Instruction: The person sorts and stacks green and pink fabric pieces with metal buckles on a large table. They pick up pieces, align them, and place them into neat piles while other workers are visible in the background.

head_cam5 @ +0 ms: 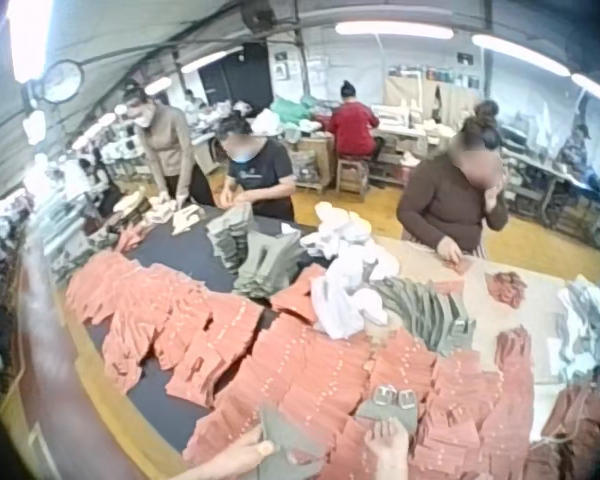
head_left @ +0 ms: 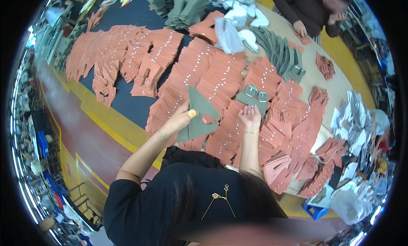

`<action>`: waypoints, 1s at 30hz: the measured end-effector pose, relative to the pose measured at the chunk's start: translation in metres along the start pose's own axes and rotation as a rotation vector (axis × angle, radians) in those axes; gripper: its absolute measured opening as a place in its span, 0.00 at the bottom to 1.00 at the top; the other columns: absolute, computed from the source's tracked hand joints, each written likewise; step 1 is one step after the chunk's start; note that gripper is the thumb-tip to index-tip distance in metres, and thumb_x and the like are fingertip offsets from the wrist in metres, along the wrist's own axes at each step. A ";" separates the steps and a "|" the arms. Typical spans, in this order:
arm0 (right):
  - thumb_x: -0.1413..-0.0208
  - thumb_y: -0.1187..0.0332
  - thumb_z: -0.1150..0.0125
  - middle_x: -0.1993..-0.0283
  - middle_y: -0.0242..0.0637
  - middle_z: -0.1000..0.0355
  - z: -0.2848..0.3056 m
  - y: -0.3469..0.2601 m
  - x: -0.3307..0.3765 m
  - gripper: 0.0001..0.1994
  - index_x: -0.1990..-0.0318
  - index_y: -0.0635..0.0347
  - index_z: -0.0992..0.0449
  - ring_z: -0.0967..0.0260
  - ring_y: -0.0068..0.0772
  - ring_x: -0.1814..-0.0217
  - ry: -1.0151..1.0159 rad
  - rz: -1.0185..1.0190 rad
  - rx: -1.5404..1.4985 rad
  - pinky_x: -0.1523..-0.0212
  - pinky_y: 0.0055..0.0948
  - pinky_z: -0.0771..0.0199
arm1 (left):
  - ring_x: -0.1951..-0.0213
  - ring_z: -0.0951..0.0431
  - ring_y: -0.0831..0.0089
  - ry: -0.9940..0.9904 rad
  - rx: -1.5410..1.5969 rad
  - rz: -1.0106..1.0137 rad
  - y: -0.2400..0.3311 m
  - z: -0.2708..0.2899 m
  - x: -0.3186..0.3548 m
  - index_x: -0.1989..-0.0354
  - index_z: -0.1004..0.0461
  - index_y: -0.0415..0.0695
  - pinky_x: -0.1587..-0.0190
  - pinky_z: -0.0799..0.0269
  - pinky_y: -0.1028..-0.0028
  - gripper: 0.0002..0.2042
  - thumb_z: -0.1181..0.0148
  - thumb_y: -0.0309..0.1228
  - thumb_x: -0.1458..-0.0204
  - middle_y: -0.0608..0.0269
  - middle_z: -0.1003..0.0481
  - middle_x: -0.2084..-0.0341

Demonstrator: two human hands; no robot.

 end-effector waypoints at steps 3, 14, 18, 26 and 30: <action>0.45 0.58 0.39 0.42 0.24 0.39 0.002 -0.003 -0.004 0.26 0.41 0.53 0.39 0.42 0.27 0.39 0.022 0.023 0.010 0.42 0.41 0.46 | 0.60 0.23 0.68 0.026 0.096 0.076 -0.006 0.005 0.011 0.43 0.40 0.41 0.55 0.27 0.70 0.22 0.50 0.34 0.46 0.54 0.24 0.64; 0.41 0.59 0.43 0.56 0.26 0.30 -0.012 -0.011 -0.033 0.11 0.55 0.50 0.30 0.32 0.26 0.54 0.000 0.151 -0.204 0.57 0.33 0.35 | 0.58 0.23 0.66 -0.123 0.398 0.151 -0.015 0.008 0.018 0.39 0.42 0.42 0.53 0.25 0.66 0.27 0.50 0.43 0.45 0.53 0.24 0.61; 0.42 0.63 0.41 0.58 0.28 0.30 -0.018 -0.019 -0.024 0.13 0.52 0.47 0.34 0.31 0.29 0.56 0.072 0.241 -0.075 0.60 0.32 0.31 | 0.58 0.23 0.66 -0.114 0.426 0.156 -0.014 0.011 0.017 0.40 0.41 0.39 0.54 0.24 0.66 0.27 0.51 0.43 0.44 0.53 0.24 0.60; 0.48 0.80 0.39 0.42 0.45 0.43 -0.028 -0.033 0.019 0.28 0.45 0.52 0.49 0.35 0.41 0.47 0.111 0.808 0.236 0.53 0.43 0.24 | 0.58 0.24 0.72 -0.149 0.466 0.141 -0.004 0.011 0.014 0.52 0.32 0.35 0.52 0.28 0.70 0.20 0.54 0.41 0.40 0.58 0.25 0.62; 0.49 0.85 0.42 0.45 0.48 0.37 -0.068 -0.036 0.110 0.37 0.36 0.56 0.57 0.32 0.35 0.48 -0.018 1.612 1.272 0.48 0.34 0.27 | 0.61 0.24 0.72 -0.133 0.462 0.098 0.004 0.023 0.003 0.51 0.32 0.37 0.55 0.27 0.71 0.20 0.54 0.42 0.39 0.58 0.25 0.63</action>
Point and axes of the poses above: each hand's wrist, its own x-axis away from the middle knuckle, its own z-axis out of the back of the hand, y = z × x, the point moved 6 cm from there along -x, towards the middle knuckle
